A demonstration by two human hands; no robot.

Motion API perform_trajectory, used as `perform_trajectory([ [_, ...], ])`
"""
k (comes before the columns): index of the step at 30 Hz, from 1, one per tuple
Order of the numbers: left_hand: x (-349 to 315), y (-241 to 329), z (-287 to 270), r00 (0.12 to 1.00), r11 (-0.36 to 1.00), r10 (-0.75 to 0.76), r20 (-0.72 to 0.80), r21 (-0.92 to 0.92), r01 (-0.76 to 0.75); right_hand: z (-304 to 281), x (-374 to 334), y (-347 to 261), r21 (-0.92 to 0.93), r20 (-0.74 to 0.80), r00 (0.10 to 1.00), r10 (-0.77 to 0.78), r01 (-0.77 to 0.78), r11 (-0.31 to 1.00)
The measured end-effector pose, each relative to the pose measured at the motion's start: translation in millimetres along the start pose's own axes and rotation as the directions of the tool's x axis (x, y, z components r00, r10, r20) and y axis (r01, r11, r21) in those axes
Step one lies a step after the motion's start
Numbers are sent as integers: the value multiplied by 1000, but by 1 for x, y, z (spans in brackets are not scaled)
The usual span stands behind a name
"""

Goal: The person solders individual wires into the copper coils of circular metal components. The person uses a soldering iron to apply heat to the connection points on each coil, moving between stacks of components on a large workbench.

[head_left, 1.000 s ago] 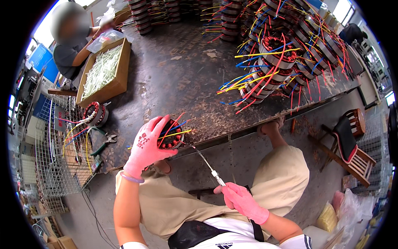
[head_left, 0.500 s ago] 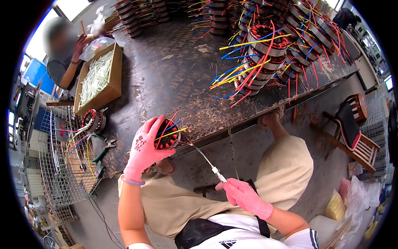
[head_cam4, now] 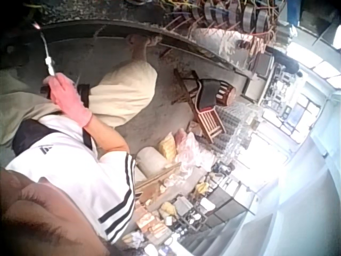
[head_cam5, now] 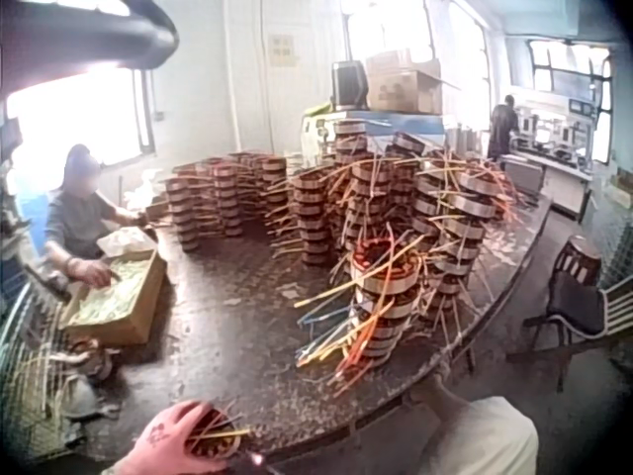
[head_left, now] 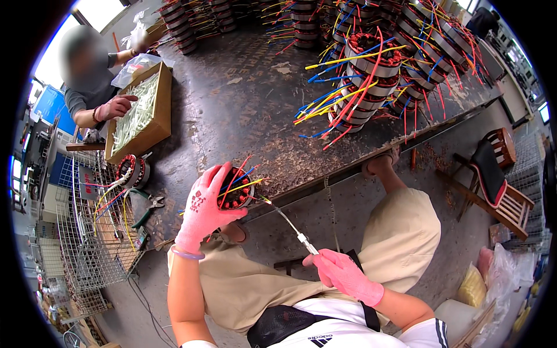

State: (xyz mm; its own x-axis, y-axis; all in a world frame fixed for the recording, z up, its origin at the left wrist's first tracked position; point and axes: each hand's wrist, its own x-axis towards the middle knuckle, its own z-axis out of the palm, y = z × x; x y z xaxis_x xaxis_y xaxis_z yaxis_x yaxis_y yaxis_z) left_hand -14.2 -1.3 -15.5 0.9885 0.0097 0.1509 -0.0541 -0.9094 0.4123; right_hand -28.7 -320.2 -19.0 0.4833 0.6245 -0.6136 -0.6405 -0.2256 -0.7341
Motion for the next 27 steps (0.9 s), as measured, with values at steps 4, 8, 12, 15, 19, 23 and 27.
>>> perform_trajectory([
  [4,0,0,0,1000,1000,-1,0,-1,1,1,-1,-2,11,2,1000,20,-20,1000],
  [8,-1,-2,1,1000,1000,4,-5,8,-4,0,-1,-2,-20,6,1000,3,-3,1000],
  [12,-1,0,0,1000,1000,-8,4,9,8,1,-1,-3,-10,1,1000,10,-10,1000],
  [15,0,0,0,1000,1000,-11,9,2,11,0,-2,-4,-15,6,1000,13,-12,1000],
  [19,0,1,0,1000,1000,-14,12,3,14,1,-2,-3,9,6,1000,6,-6,1000],
  [23,-1,-1,0,1000,1000,-19,12,8,19,2,-4,-8,5,-2,1000,28,-28,1000],
  [27,-1,-1,0,1000,1000,-13,14,-3,13,1,-4,-5,-15,1,1000,19,-19,1000],
])
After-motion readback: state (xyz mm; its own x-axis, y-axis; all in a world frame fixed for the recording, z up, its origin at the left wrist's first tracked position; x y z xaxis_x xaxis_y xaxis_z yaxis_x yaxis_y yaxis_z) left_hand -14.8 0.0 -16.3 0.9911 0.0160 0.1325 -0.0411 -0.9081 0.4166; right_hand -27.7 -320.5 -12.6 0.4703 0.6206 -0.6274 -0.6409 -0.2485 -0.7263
